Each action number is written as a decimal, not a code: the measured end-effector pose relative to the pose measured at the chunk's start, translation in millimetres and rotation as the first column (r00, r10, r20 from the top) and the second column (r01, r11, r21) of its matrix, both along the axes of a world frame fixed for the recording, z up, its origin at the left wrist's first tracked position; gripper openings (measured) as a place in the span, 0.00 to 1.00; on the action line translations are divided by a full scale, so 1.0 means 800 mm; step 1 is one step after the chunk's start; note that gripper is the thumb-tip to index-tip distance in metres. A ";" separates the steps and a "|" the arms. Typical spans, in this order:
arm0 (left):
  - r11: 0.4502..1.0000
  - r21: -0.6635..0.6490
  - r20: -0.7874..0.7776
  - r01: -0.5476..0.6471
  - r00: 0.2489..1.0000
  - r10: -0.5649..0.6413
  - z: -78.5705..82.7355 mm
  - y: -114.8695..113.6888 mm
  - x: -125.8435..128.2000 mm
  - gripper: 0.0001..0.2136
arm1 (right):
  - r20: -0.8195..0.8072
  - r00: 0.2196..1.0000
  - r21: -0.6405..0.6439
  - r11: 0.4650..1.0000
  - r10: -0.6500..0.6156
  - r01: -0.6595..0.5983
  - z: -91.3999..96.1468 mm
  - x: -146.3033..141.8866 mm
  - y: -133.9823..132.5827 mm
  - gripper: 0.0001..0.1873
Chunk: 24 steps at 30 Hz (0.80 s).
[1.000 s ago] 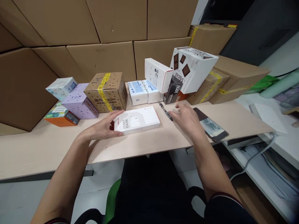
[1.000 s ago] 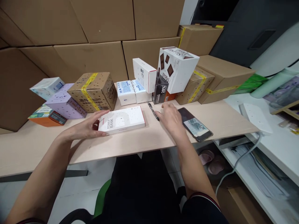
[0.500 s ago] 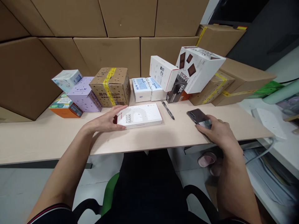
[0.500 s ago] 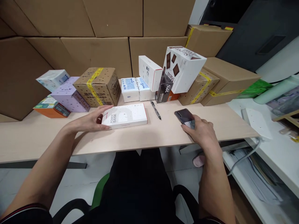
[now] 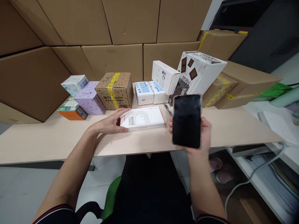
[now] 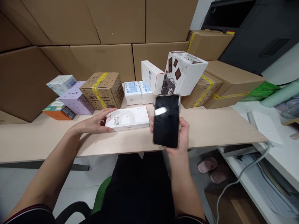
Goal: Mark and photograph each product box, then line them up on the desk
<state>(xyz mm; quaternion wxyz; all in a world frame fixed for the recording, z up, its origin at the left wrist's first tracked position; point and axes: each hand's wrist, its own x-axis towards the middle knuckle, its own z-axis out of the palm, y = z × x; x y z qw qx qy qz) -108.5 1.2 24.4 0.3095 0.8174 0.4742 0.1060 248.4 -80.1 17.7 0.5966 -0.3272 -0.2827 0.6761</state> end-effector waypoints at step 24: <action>0.999 -0.048 0.073 0.021 0.997 -0.017 0.004 -0.006 0.005 0.48 | -0.451 0.819 -0.109 0.888 0.356 -0.446 -0.029 -0.102 0.014 0.34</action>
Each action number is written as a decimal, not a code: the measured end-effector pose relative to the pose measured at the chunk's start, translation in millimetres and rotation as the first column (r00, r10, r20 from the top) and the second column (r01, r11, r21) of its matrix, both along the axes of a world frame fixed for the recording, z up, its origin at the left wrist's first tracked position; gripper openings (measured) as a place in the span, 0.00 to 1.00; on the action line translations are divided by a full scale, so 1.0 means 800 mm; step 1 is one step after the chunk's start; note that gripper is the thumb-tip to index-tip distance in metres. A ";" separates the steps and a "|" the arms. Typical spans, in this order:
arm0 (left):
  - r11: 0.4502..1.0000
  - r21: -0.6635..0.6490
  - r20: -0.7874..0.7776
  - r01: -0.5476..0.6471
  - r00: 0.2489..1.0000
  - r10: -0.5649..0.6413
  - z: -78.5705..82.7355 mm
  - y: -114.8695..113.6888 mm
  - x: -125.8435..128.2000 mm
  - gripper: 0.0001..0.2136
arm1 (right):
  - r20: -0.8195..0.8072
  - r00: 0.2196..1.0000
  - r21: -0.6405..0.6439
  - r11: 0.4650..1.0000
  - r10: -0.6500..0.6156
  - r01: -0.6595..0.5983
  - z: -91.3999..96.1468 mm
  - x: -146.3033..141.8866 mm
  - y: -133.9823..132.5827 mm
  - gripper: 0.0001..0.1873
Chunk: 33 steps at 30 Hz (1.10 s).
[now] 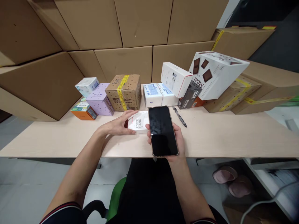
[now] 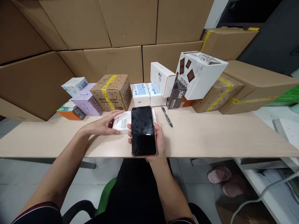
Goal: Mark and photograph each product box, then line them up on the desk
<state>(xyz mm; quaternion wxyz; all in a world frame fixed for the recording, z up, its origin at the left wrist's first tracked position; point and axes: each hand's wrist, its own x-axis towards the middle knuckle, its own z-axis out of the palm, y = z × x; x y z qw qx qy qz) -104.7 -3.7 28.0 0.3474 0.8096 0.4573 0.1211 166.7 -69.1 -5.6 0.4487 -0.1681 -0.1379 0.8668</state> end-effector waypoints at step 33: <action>0.999 0.037 0.009 0.005 1.000 -0.006 -0.005 0.001 -0.001 0.46 | 0.015 0.999 0.006 0.999 -0.039 0.039 0.000 -0.004 -0.002 0.36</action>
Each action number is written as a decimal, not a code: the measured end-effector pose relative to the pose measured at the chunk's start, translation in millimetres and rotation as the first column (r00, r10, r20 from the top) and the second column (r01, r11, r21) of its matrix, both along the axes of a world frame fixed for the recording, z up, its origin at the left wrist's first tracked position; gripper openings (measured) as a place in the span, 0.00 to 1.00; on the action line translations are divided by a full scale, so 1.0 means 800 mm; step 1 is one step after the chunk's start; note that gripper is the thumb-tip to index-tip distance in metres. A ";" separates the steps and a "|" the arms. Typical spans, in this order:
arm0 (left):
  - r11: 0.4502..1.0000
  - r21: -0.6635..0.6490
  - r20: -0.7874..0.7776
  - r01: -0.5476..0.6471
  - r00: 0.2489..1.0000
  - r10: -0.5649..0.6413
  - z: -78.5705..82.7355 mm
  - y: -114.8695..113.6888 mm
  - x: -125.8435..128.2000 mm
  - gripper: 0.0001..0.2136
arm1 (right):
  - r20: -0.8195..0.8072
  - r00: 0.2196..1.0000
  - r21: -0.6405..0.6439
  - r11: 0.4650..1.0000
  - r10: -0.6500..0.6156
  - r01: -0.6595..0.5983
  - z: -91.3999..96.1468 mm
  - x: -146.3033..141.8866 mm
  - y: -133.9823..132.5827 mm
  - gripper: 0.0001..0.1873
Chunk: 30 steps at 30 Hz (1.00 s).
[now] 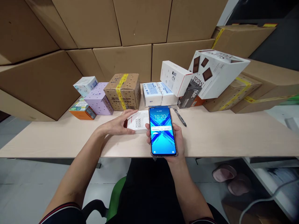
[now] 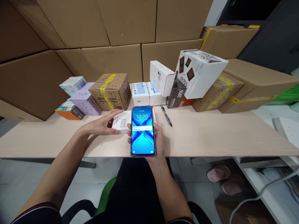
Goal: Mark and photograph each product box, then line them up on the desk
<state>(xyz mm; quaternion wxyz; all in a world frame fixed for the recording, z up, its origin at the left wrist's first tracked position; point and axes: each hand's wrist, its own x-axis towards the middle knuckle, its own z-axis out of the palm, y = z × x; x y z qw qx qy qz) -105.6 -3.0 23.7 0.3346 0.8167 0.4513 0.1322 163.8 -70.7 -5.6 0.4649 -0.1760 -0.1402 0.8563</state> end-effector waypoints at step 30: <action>0.979 0.176 -0.129 -0.103 0.984 0.126 0.013 -0.020 0.014 0.51 | 0.548 -0.665 0.469 0.845 -0.507 -0.258 -0.014 0.302 0.029 0.42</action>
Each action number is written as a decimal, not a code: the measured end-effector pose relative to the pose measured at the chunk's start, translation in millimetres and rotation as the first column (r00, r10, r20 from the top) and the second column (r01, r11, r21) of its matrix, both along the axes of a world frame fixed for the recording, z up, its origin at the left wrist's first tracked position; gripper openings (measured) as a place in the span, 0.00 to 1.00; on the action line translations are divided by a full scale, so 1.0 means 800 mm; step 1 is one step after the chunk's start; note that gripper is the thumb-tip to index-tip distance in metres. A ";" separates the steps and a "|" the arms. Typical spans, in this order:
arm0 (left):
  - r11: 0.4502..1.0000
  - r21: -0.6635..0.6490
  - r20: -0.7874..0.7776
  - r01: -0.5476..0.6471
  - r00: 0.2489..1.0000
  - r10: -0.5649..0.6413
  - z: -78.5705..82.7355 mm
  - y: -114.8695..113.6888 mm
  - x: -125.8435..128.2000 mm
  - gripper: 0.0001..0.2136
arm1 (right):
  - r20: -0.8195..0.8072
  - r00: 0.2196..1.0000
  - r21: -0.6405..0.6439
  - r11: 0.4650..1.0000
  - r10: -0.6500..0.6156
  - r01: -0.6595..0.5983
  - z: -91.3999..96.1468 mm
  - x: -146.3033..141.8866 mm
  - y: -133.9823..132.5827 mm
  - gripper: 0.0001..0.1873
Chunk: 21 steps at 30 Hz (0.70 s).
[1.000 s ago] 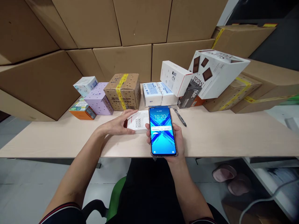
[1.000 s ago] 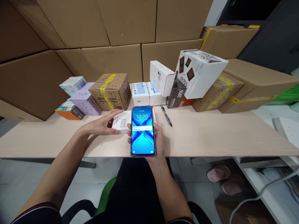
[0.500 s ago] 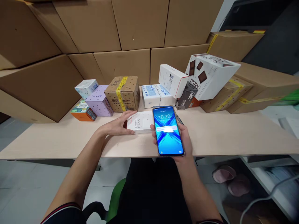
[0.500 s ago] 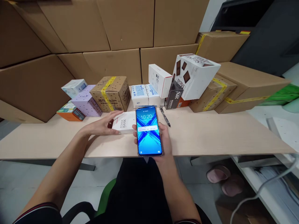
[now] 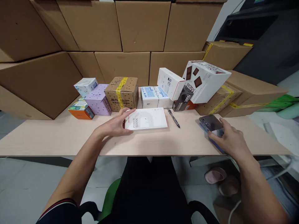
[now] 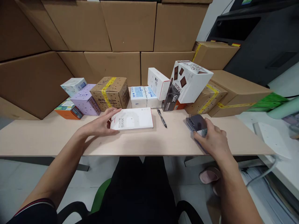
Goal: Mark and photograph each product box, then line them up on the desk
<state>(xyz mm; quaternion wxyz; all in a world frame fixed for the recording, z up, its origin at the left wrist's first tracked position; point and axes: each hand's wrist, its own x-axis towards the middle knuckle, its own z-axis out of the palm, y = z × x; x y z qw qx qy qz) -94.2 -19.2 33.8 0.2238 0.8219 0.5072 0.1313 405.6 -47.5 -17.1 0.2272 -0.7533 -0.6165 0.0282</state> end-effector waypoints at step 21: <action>0.701 0.660 -0.236 -0.270 0.812 0.534 -0.033 -0.060 -0.125 0.33 | -0.183 0.565 -0.071 0.562 0.804 -0.824 0.041 -0.287 0.049 0.33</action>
